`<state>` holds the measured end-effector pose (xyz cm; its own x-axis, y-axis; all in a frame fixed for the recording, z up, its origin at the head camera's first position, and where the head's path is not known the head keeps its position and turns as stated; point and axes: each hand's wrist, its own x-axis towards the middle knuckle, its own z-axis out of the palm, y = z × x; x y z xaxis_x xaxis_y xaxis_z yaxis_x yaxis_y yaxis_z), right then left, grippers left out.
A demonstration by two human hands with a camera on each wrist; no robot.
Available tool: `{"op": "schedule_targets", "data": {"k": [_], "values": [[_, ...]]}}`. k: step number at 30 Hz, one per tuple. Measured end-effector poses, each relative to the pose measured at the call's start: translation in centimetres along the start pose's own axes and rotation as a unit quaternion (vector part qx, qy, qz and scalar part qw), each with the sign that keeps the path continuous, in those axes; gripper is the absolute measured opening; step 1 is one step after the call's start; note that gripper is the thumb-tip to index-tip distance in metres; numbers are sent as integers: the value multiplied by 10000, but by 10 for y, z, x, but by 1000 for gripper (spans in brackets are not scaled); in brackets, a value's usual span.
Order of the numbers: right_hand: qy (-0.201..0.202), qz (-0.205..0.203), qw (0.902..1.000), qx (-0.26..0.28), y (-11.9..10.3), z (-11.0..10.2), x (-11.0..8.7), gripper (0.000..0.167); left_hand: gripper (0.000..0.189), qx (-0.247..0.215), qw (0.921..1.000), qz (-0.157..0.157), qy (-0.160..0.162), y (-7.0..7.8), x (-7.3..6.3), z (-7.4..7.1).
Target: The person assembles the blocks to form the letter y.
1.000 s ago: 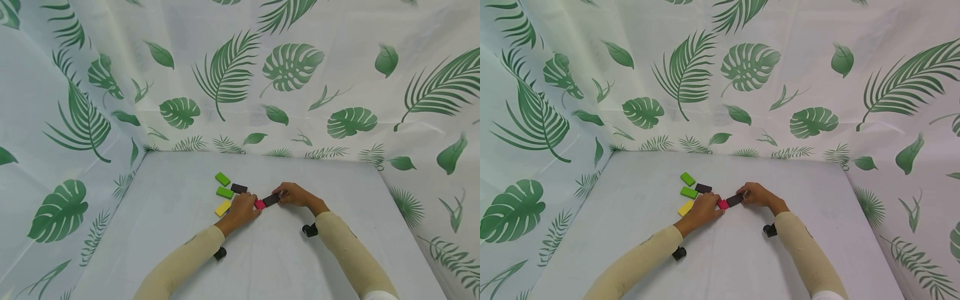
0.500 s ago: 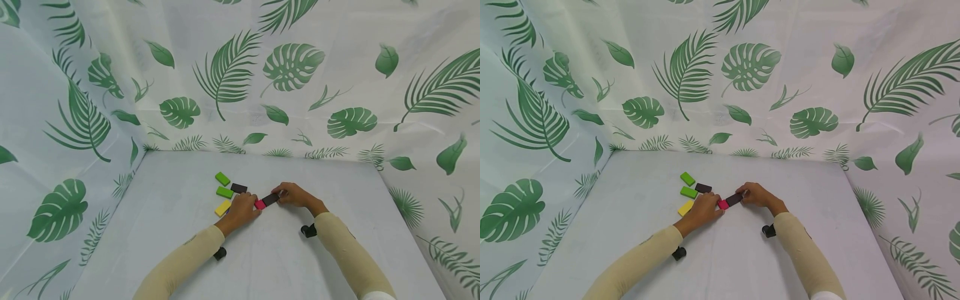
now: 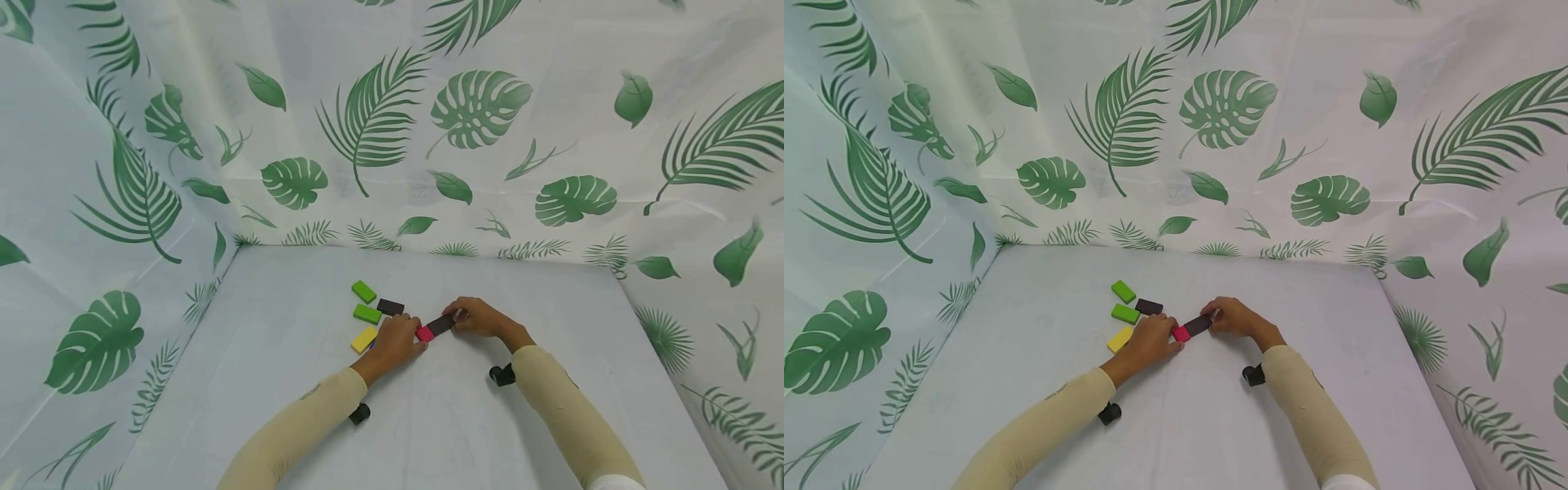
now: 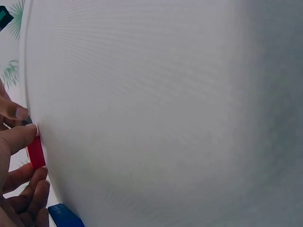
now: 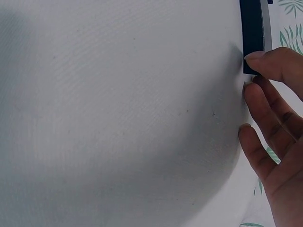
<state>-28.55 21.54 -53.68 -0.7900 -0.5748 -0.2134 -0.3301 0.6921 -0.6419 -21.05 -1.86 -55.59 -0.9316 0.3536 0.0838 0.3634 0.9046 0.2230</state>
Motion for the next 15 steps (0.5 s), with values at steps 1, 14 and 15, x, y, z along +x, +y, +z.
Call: {"op": "schedule_targets", "data": {"k": [1,14,15], "values": [[-16,7,10000,19,0,0,0,39,38,14,10000,0,1,0,0,0],[-41,60,10000,3,0,1,0,38,38,-6,10000,-28,-26,0,0,0],[-36,57,10000,-8,0,1,0,38,38,8,10000,-28,-34,0,0,0]]}}
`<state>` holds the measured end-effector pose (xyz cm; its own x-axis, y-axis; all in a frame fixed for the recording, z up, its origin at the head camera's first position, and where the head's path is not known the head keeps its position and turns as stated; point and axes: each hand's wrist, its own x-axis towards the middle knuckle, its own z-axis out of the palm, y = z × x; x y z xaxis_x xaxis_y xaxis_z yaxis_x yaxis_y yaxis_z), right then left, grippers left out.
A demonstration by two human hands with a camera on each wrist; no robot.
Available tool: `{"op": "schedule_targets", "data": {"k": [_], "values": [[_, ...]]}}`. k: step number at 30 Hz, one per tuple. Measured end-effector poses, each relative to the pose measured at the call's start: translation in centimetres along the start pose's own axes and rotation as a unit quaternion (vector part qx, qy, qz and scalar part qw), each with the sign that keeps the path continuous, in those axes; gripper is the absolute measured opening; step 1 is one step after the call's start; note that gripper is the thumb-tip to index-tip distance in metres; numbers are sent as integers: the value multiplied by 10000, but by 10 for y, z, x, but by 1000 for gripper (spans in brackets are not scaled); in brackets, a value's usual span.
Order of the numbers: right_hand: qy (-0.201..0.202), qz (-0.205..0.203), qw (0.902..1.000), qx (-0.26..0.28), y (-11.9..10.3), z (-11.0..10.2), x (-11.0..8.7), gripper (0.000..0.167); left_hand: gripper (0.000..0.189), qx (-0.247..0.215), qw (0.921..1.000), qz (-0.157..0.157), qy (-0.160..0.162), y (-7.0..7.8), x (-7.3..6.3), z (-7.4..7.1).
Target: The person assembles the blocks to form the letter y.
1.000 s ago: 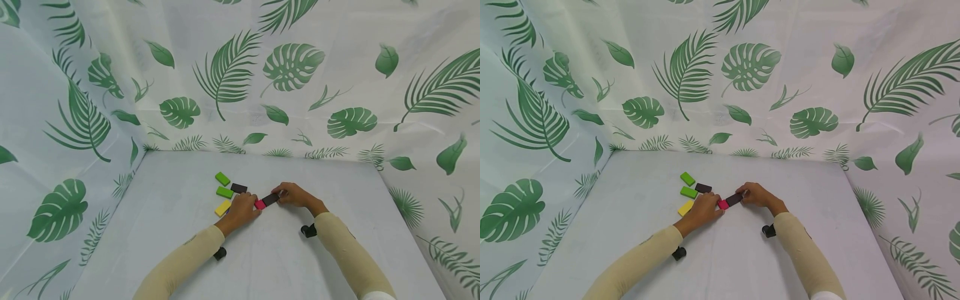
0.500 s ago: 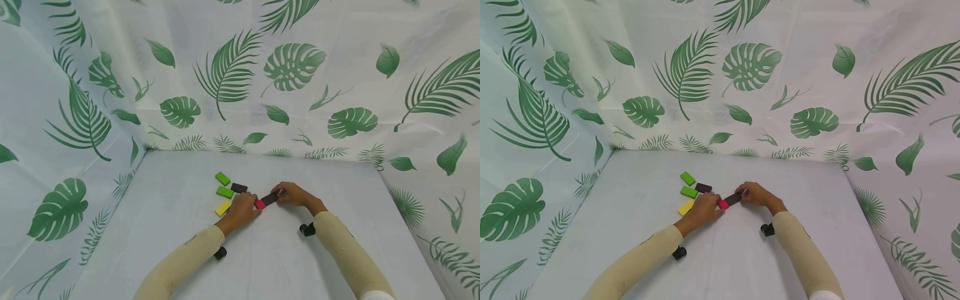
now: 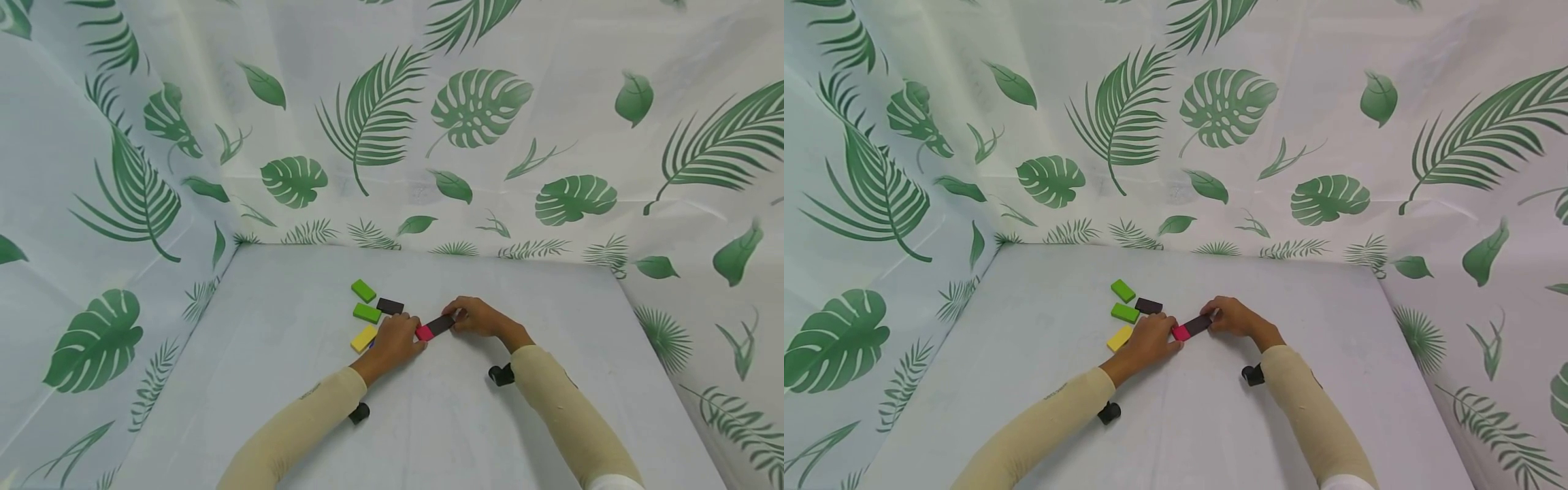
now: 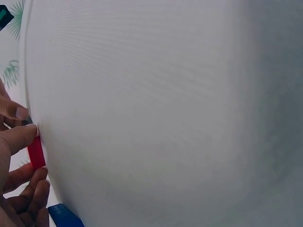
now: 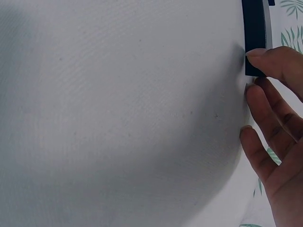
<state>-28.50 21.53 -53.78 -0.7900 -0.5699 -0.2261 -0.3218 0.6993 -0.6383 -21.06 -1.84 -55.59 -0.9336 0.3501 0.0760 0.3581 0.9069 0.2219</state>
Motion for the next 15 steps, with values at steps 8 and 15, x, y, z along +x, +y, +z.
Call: {"op": "schedule_targets", "data": {"k": [8,15], "values": [[41,27,10000,-19,1,3,1,38,38,-1,10000,49,47,-1,1,1],[107,52,9999,-25,-1,4,1,38,38,-3,9999,69,137,1,-1,-2]]}}
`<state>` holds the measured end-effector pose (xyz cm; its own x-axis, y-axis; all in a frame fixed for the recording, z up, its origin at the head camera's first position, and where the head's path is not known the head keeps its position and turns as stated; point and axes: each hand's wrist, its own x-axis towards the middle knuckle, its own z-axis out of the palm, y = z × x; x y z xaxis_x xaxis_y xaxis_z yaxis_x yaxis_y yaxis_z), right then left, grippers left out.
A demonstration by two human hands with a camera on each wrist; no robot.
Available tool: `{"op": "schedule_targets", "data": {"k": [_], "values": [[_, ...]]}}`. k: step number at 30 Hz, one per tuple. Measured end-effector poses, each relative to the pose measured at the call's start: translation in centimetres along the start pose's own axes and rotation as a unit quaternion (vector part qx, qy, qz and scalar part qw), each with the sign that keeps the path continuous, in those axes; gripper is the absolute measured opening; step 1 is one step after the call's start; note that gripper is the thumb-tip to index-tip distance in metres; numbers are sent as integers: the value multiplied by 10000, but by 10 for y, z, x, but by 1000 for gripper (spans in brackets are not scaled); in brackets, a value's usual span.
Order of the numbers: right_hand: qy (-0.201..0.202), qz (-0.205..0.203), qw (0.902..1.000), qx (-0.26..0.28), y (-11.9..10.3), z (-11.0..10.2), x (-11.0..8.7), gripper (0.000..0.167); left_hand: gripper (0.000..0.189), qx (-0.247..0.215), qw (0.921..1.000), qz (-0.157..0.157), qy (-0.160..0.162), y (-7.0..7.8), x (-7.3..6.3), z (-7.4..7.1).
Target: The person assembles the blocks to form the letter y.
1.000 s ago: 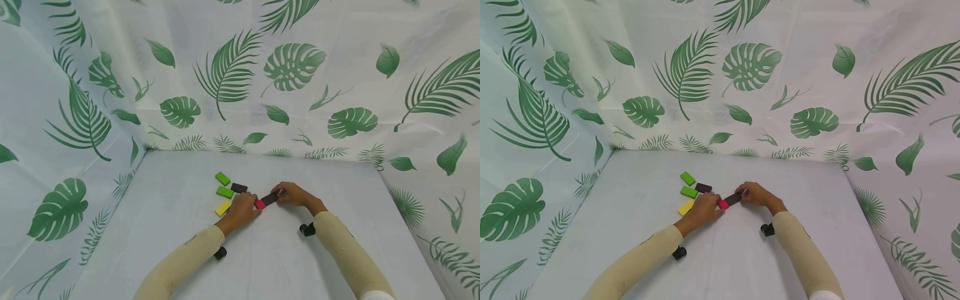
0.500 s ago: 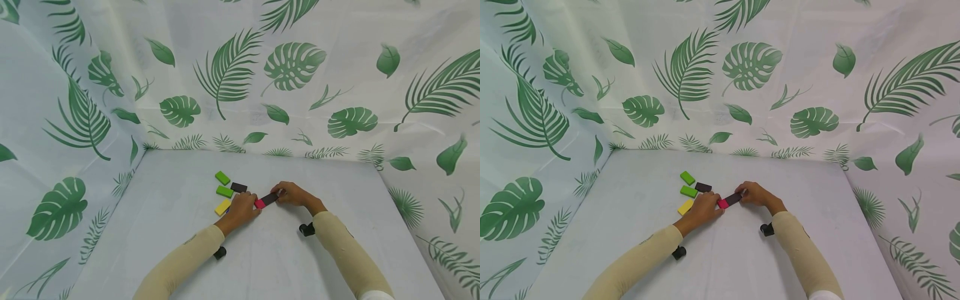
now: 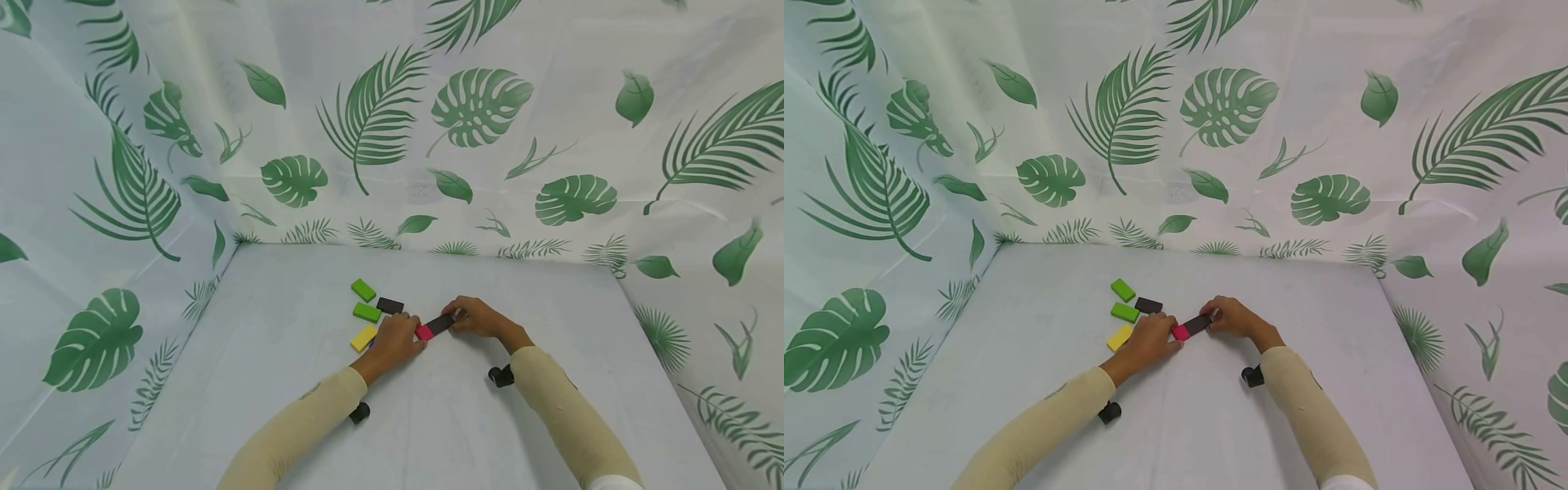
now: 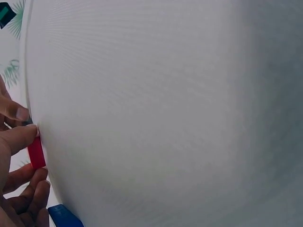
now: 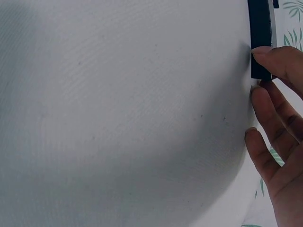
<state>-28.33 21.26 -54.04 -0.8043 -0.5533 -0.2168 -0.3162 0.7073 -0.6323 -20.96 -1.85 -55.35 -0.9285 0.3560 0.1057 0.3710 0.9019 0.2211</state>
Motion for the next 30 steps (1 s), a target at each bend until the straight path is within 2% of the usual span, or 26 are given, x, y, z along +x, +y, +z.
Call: {"op": "schedule_targets", "data": {"k": [12,20,30], "values": [[40,-118,9999,-75,-2,0,-2,38,38,-23,10000,-57,-60,1,1,0],[67,-44,9999,-64,-2,1,-2,39,37,-27,10000,-8,5,0,2,1],[99,-55,9999,-72,1,3,-1,40,38,-23,10000,-35,-76,-1,1,2]]}}
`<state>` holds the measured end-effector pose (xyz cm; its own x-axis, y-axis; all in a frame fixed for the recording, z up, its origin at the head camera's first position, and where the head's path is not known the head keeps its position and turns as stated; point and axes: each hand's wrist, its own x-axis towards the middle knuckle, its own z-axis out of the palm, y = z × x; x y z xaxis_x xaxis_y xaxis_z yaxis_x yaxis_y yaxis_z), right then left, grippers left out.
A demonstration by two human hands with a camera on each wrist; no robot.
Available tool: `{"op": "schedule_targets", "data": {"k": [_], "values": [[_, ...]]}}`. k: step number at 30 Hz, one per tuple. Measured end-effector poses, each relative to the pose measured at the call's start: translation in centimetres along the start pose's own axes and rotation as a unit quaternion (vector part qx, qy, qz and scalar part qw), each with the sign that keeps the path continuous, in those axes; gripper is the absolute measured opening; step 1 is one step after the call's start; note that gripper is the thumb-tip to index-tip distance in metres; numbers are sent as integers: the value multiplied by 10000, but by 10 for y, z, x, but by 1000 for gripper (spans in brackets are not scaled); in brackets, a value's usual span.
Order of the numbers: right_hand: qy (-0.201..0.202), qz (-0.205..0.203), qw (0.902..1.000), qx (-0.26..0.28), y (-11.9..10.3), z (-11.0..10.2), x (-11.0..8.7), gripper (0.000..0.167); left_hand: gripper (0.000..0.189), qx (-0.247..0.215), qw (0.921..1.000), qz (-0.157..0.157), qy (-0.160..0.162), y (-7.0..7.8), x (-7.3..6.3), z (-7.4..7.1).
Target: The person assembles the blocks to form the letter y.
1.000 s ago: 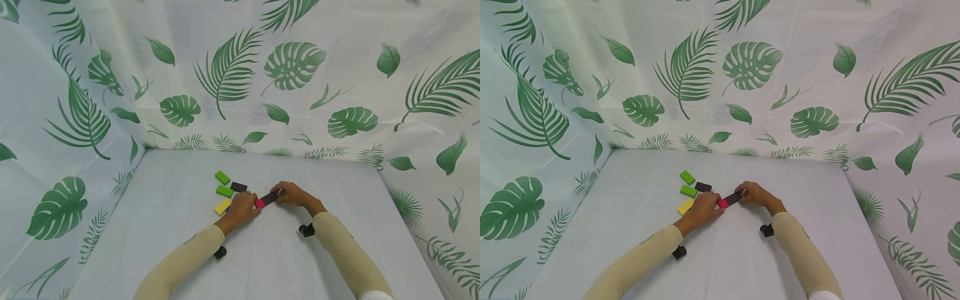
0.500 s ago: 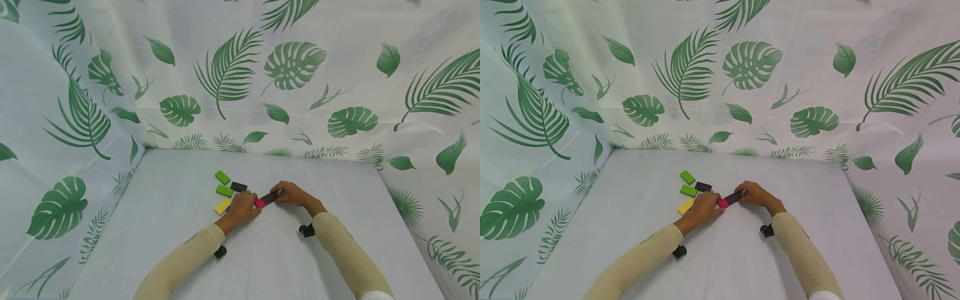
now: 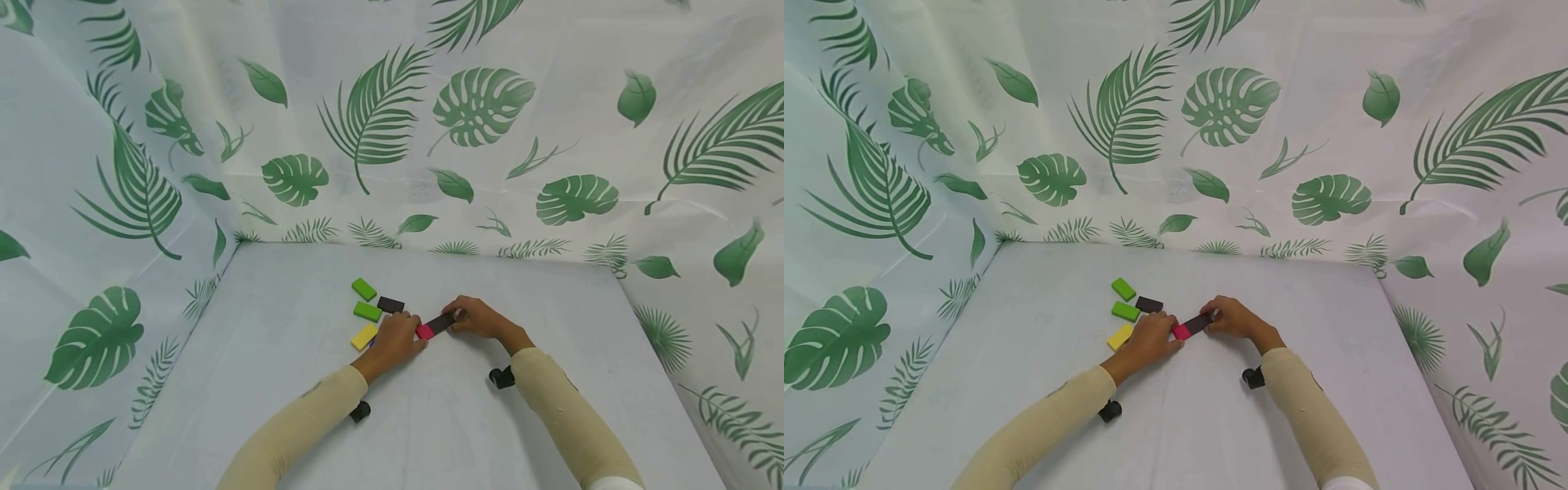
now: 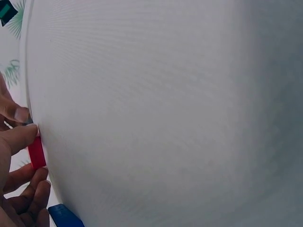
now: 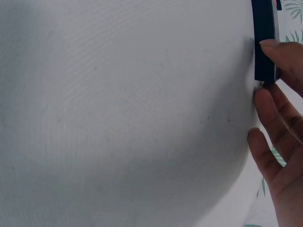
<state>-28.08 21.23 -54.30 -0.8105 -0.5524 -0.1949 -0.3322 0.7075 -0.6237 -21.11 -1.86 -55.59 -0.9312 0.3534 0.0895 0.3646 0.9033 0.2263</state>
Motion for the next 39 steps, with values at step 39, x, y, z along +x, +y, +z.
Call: {"op": "schedule_targets", "data": {"k": [39], "values": [[108,-80,9995,-302,-56,-1,77,34,40,64,10000,44,-1,-3,-1,2]]}}
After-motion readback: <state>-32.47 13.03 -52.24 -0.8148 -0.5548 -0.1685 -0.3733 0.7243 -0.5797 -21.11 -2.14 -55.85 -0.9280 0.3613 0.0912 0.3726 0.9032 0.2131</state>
